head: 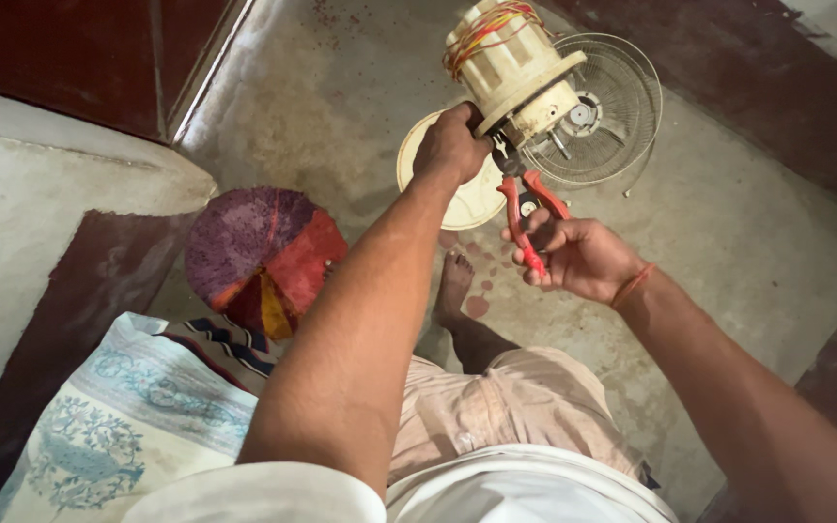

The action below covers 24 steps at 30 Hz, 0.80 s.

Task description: The person services a pedestal fan whose head has been removed and laid on the floor. They use pliers and a screwdriver to loosen and work on the fan motor housing, holding the motor steady with one hand while turning the tools with the other.

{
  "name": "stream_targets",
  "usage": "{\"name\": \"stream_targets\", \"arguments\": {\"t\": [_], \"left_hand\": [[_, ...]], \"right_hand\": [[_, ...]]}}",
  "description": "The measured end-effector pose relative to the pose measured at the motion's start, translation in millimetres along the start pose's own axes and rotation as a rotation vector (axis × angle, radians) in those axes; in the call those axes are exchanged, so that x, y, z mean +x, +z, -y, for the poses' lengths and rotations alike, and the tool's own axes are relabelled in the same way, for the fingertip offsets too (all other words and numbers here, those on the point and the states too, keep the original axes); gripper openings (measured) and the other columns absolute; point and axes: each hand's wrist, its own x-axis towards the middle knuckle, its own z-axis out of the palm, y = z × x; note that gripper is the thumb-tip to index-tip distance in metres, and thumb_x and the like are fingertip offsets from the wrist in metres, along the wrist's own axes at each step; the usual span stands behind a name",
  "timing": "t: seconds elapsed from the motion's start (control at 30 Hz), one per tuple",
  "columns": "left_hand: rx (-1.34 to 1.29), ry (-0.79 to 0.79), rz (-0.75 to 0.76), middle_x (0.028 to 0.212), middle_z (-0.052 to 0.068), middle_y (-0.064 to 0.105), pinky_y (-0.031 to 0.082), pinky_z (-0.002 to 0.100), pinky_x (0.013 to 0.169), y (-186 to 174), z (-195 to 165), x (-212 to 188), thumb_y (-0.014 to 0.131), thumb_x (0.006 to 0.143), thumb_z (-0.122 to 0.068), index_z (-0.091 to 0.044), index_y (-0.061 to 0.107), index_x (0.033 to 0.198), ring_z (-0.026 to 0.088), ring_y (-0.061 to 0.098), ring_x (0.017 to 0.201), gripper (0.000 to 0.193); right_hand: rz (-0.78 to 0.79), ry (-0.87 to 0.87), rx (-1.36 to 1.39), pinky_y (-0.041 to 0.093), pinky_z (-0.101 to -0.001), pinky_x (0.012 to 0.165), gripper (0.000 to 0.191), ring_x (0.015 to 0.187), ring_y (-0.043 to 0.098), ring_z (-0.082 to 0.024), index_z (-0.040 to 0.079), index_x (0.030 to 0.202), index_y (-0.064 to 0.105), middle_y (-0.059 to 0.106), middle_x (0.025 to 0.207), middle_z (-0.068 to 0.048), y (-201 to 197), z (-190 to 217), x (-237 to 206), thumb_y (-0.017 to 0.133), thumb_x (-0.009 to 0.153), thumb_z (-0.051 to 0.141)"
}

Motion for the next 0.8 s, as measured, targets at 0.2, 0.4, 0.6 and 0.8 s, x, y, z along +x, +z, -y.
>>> {"name": "stream_targets", "arguments": {"t": [0.2, 0.4, 0.6, 0.8], "left_hand": [[-0.017, 0.041, -0.032, 0.109, 0.003, 0.077, 0.054, 0.041, 0.089, 6, 8, 4, 0.073, 0.083, -0.019, -0.017, 0.070, 0.112, 0.026, 0.072, 0.105, 0.028], [-0.215, 0.150, -0.135, 0.098, 0.007, 0.077, 0.056, 0.038, 0.083, 17, 22, -1, 0.071, 0.083, -0.015, -0.011, 0.065, 0.112, 0.025, 0.074, 0.093, 0.029], [-0.251, 0.231, -0.124, 0.094, 0.007, 0.078, 0.056, 0.036, 0.079, 16, 27, 0, 0.072, 0.084, -0.013, -0.010, 0.067, 0.113, 0.022, 0.075, 0.085, 0.029], [-0.215, 0.179, -0.117, 0.094, 0.007, 0.078, 0.056, 0.036, 0.080, 17, 26, -1, 0.073, 0.085, -0.015, -0.011, 0.070, 0.114, 0.022, 0.075, 0.086, 0.028]], "right_hand": [[-0.292, -0.125, -0.519, 0.059, -0.0379, 0.087, 0.051, 0.099, 0.063, -0.015, 0.014, 0.129, 0.062, 0.058, 0.102, -0.004, 12, -3, -4, 0.050, 0.082, 0.000], [-0.428, -0.397, -0.900, 0.050, -0.0379, 0.084, 0.043, 0.092, 0.059, -0.022, 0.011, 0.129, 0.068, 0.062, 0.104, -0.006, -6, -24, 8, 0.056, 0.088, 0.005], [-0.491, -0.622, -1.299, 0.048, -0.0376, 0.099, 0.046, 0.112, 0.061, -0.033, 0.011, 0.128, 0.068, 0.063, 0.121, -0.016, -10, -22, 5, 0.060, 0.083, 0.005], [-0.489, -0.637, -1.226, 0.048, -0.0374, 0.098, 0.048, 0.110, 0.063, -0.032, 0.010, 0.128, 0.067, 0.063, 0.122, -0.015, -2, -22, 5, 0.058, 0.081, 0.005]]}}
